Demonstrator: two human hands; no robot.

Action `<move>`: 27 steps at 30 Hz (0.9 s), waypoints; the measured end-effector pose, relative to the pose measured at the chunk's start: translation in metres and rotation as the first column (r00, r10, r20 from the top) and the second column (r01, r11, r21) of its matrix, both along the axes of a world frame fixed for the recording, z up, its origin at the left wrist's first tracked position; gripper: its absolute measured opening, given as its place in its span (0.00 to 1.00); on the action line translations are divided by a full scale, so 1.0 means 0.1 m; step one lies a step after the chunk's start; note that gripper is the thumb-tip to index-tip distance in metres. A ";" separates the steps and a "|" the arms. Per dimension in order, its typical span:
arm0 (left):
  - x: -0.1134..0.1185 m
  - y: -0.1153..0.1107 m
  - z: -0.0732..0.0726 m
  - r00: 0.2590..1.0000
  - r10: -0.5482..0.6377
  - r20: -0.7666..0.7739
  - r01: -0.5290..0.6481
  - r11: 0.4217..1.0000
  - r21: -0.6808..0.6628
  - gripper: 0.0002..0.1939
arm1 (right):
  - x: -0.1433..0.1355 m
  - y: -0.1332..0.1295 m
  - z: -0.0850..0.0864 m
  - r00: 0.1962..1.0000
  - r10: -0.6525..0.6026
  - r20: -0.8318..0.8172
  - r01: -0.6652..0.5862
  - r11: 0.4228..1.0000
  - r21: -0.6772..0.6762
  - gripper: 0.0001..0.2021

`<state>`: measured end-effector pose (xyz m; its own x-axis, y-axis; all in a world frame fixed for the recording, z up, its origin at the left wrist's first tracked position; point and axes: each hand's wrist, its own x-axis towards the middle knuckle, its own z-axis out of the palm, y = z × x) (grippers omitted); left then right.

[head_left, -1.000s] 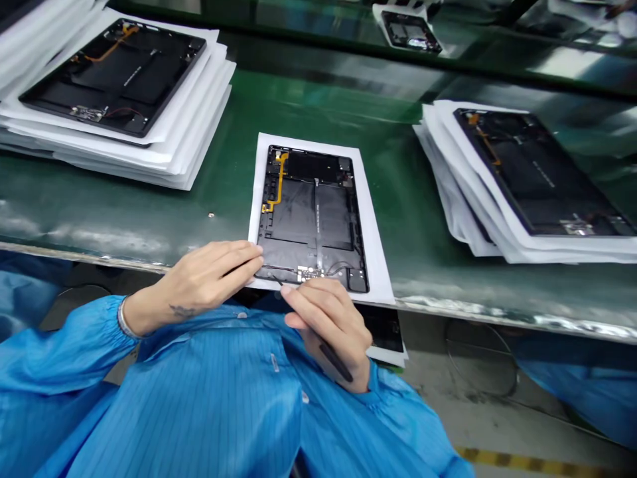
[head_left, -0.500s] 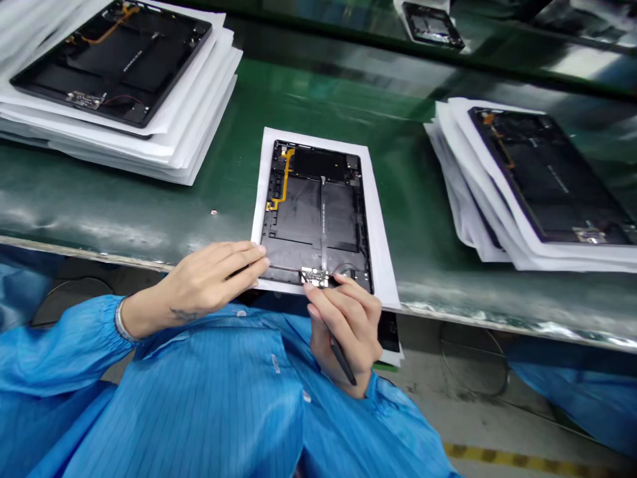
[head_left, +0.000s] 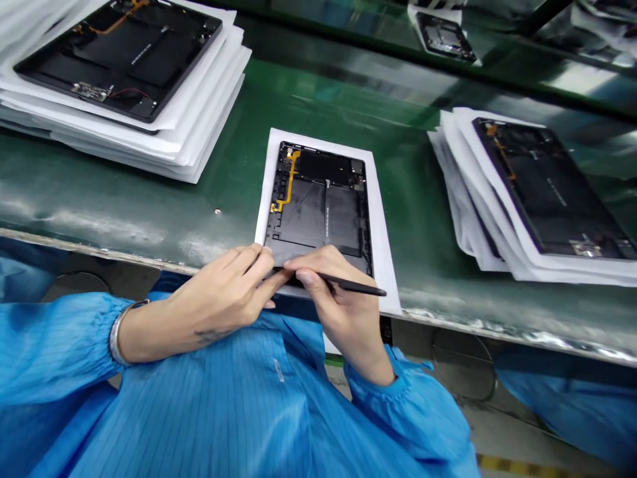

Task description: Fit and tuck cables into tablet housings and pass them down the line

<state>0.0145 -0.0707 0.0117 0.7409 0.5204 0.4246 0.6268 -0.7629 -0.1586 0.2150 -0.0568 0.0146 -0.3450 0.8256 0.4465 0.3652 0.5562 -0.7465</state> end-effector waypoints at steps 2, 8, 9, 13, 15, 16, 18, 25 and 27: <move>0.01 0.00 0.00 1.000 0.012 0.021 -0.012 1.000 0.015 0.18 | 0.00 -0.01 -0.01 1.000 0.016 0.013 -0.016 1.000 0.004 0.08; -0.03 0.02 -0.03 1.000 -0.013 -0.014 0.014 0.998 0.054 0.16 | 0.00 -0.01 0.02 0.995 0.067 0.074 -0.069 0.997 0.031 0.07; -0.06 0.03 -0.05 1.000 -0.030 -0.001 0.030 0.998 0.063 0.15 | 0.00 0.00 0.03 0.994 0.073 0.077 -0.076 0.997 0.033 0.07; -0.23 0.08 -0.11 0.980 -0.121 0.155 0.117 0.993 0.033 0.12 | 0.02 0.02 0.03 0.994 0.097 0.056 -0.099 0.995 0.029 0.07; -0.28 0.10 -0.12 0.977 -0.102 0.186 0.110 0.993 -0.035 0.11 | 0.03 0.02 0.02 0.994 0.097 0.041 -0.098 0.995 0.006 0.07; -0.29 0.11 -0.11 0.980 -0.087 0.181 0.100 0.993 -0.063 0.11 | 0.04 0.02 0.01 0.995 0.092 0.033 -0.092 0.996 -0.003 0.07; -0.28 0.14 -0.07 0.985 -0.085 0.151 0.098 0.992 -0.082 0.10 | 0.05 0.01 0.00 0.997 0.071 0.014 -0.071 0.997 -0.012 0.08; -0.25 0.22 0.01 0.985 -0.163 0.060 0.166 0.986 -0.037 0.09 | 0.06 -0.01 -0.01 0.998 0.068 0.012 -0.068 0.998 0.003 0.08; -0.26 0.22 0.01 0.984 -0.167 0.061 0.168 0.985 -0.023 0.08 | 0.05 -0.01 -0.01 0.996 0.090 0.013 -0.090 0.996 0.020 0.07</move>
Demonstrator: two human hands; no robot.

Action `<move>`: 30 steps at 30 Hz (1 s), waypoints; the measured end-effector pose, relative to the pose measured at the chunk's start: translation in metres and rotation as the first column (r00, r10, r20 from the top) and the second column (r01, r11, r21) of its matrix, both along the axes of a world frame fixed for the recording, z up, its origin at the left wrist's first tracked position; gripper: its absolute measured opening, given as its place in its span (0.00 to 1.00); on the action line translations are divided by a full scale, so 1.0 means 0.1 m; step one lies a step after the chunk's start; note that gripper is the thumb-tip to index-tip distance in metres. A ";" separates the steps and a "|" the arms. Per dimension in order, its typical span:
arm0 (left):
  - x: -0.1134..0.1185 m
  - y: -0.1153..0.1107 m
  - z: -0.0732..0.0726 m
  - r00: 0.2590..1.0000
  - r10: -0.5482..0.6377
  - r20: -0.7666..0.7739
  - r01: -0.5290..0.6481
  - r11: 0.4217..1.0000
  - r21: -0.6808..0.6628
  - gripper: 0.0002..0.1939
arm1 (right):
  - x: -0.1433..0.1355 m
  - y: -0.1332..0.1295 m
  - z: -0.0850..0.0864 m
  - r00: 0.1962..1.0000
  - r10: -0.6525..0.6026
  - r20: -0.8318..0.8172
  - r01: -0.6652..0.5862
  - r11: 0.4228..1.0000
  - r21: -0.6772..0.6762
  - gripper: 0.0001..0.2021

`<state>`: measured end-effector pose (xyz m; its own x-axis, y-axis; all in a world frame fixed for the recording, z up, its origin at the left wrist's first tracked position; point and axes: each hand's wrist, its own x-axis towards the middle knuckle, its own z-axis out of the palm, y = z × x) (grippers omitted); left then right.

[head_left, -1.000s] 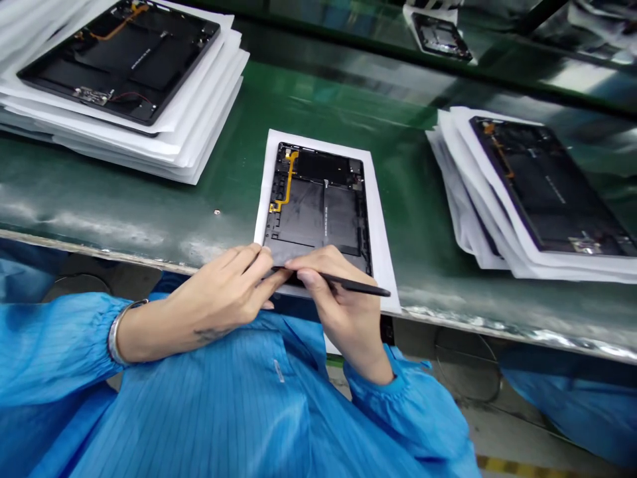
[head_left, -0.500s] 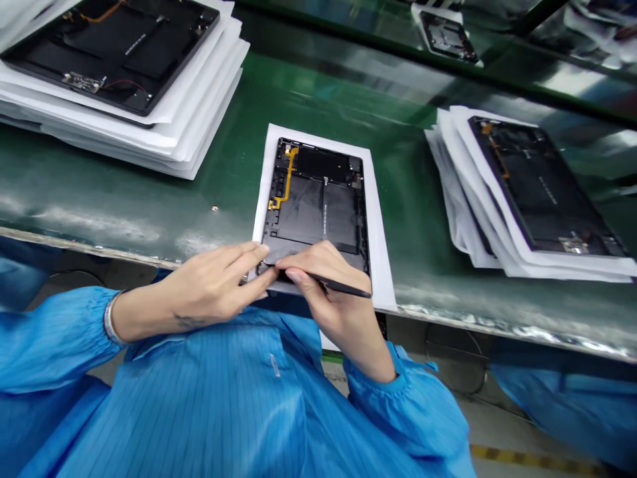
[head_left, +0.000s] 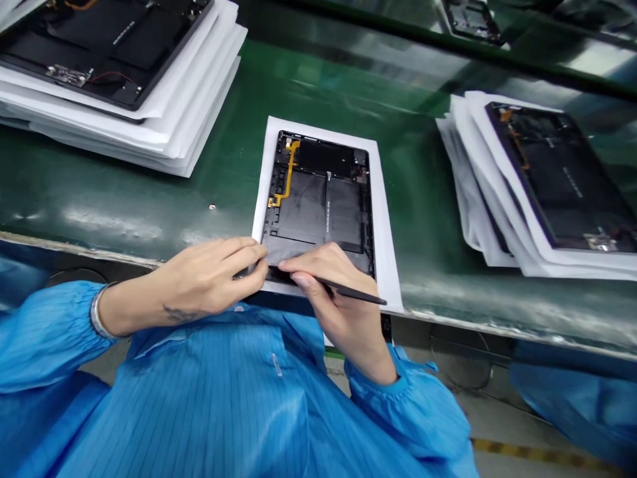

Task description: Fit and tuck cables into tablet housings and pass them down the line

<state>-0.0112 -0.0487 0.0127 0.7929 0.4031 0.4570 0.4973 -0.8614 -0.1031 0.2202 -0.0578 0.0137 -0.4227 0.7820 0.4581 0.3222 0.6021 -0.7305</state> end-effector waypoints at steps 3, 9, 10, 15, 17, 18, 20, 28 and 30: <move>0.00 -0.02 0.00 1.000 -0.018 -0.008 0.018 1.000 0.001 0.08 | -0.02 0.00 0.01 0.999 0.028 0.036 -0.029 0.999 0.032 0.05; 0.00 -0.04 -0.06 1.000 0.004 0.031 -0.004 1.000 -0.011 0.09 | 0.00 0.00 0.03 0.996 0.033 0.085 -0.036 0.999 0.035 0.06; 0.00 -0.04 -0.06 0.999 0.006 0.040 -0.005 1.000 -0.010 0.09 | 0.04 -0.01 0.03 0.996 0.019 0.085 -0.022 0.999 0.037 0.06; 0.00 -0.05 -0.07 0.999 -0.013 0.047 0.013 1.000 -0.010 0.11 | 0.28 -0.09 0.05 0.989 -0.114 0.092 0.112 0.993 0.027 0.08; 0.00 -0.05 -0.06 0.998 -0.005 0.055 0.005 1.000 -0.011 0.10 | 0.33 -0.13 0.06 0.984 -0.139 0.110 0.135 0.990 0.041 0.08; 0.01 -0.05 -0.05 0.998 -0.001 0.062 0.002 1.000 -0.011 0.09 | 0.34 -0.14 0.06 0.983 -0.140 0.116 0.135 0.989 0.056 0.08; 0.04 -0.04 -0.04 0.998 0.003 0.061 -0.003 1.000 -0.001 0.07 | 0.33 -0.16 0.05 0.985 -0.137 0.109 0.129 0.988 0.080 0.09; 0.31 0.04 -0.04 0.997 -0.027 0.074 0.024 0.999 0.038 0.11 | 0.29 -0.21 0.08 0.960 -0.117 0.253 0.069 0.979 0.191 0.07; 0.32 0.03 -0.07 0.997 -0.048 0.066 0.044 0.997 0.060 0.12 | 0.30 -0.24 0.10 0.923 -0.106 0.370 0.007 0.966 0.259 0.07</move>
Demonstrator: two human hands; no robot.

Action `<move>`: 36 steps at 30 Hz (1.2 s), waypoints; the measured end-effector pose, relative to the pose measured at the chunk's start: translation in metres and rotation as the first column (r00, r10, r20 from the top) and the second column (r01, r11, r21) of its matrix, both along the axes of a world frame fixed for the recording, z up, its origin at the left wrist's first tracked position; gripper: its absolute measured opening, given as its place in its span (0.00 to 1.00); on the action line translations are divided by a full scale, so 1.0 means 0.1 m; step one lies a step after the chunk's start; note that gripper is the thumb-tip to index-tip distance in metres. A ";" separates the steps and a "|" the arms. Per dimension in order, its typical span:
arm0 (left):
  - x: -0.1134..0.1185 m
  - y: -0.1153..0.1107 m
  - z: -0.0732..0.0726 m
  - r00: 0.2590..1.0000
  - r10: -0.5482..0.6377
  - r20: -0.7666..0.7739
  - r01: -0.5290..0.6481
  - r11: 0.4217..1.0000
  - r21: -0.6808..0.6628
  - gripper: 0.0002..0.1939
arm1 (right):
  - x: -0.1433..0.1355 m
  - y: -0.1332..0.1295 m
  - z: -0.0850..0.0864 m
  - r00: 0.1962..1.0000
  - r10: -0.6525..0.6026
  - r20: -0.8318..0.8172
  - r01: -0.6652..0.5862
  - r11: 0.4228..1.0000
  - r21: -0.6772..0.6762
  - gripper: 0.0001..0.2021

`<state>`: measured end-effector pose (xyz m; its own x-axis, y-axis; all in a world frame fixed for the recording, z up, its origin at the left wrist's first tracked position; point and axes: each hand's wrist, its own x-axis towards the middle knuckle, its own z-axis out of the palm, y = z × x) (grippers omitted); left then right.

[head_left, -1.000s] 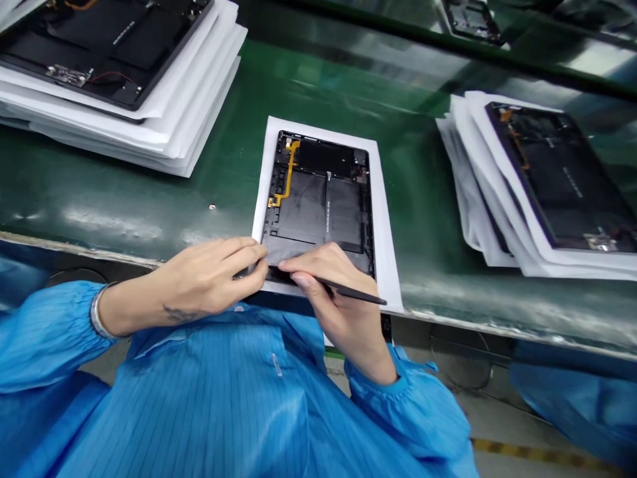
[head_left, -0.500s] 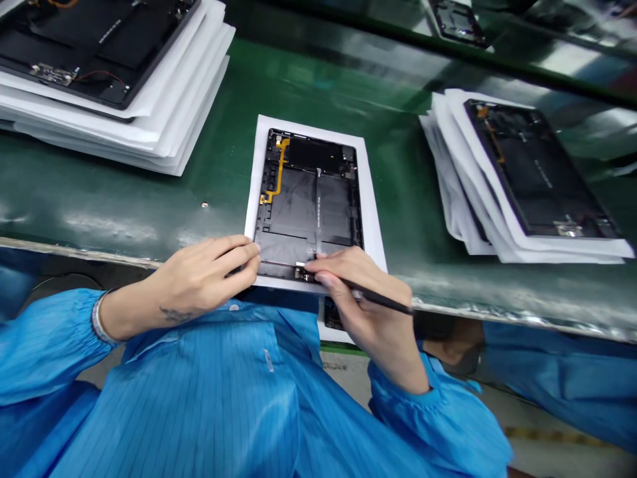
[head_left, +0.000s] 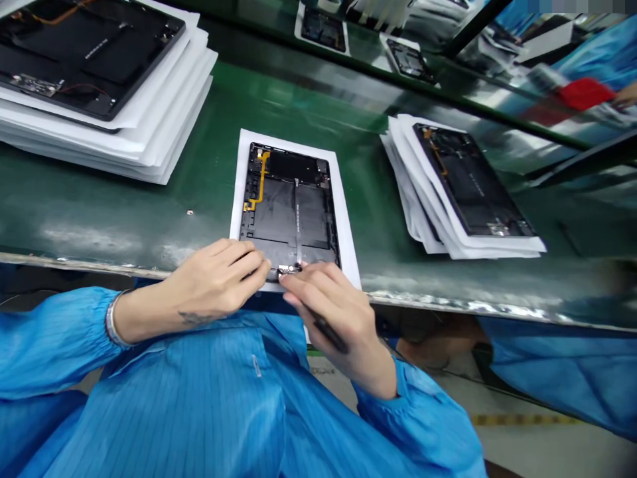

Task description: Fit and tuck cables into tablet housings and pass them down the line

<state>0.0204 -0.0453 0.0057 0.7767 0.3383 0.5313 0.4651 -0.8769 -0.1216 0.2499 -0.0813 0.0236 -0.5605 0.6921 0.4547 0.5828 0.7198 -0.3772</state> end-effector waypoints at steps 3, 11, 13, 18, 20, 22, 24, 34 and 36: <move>-0.02 -0.02 -0.02 1.000 0.000 -0.003 0.000 0.999 0.037 0.12 | 0.01 -0.01 0.01 0.997 0.014 0.075 -0.015 1.000 0.025 0.08; 0.00 -0.07 0.00 0.999 0.043 -0.011 -0.043 0.998 0.055 0.12 | -0.05 -0.05 0.06 0.988 0.026 0.152 -0.036 0.997 0.067 0.08; 0.01 -0.07 0.01 0.999 0.042 -0.007 -0.042 0.998 0.047 0.12 | -0.06 -0.07 0.08 0.985 0.046 0.167 -0.056 0.997 0.053 0.08; 0.00 -0.09 -0.02 0.999 0.038 0.020 -0.038 0.999 -0.012 0.12 | 0.00 -0.07 0.05 0.997 0.005 -0.079 -0.013 0.995 -0.101 0.07; -0.01 -0.10 -0.03 0.999 0.043 0.025 -0.041 0.998 -0.046 0.12 | 0.02 -0.06 0.01 0.989 -0.028 -0.144 0.014 0.995 -0.097 0.08; -0.03 -0.10 -0.02 0.999 0.036 0.035 -0.032 0.993 -0.111 0.12 | 0.03 -0.05 -0.02 0.989 -0.016 -0.150 0.005 0.997 -0.074 0.08; -0.08 -0.06 -0.01 0.995 0.048 0.090 -0.026 0.971 -0.238 0.13 | 0.03 -0.04 -0.05 0.982 0.015 -0.186 -0.029 0.997 -0.071 0.07; -0.12 0.64 0.27 0.718 0.595 0.360 0.344 0.144 -0.928 0.45 | -0.06 0.04 -0.28 0.778 -0.151 -0.609 0.160 0.986 -0.039 0.12; -0.03 0.72 0.32 0.701 0.630 0.334 0.344 0.111 -0.932 0.43 | -0.06 0.03 -0.29 0.765 -0.157 -0.625 0.192 0.981 -0.012 0.12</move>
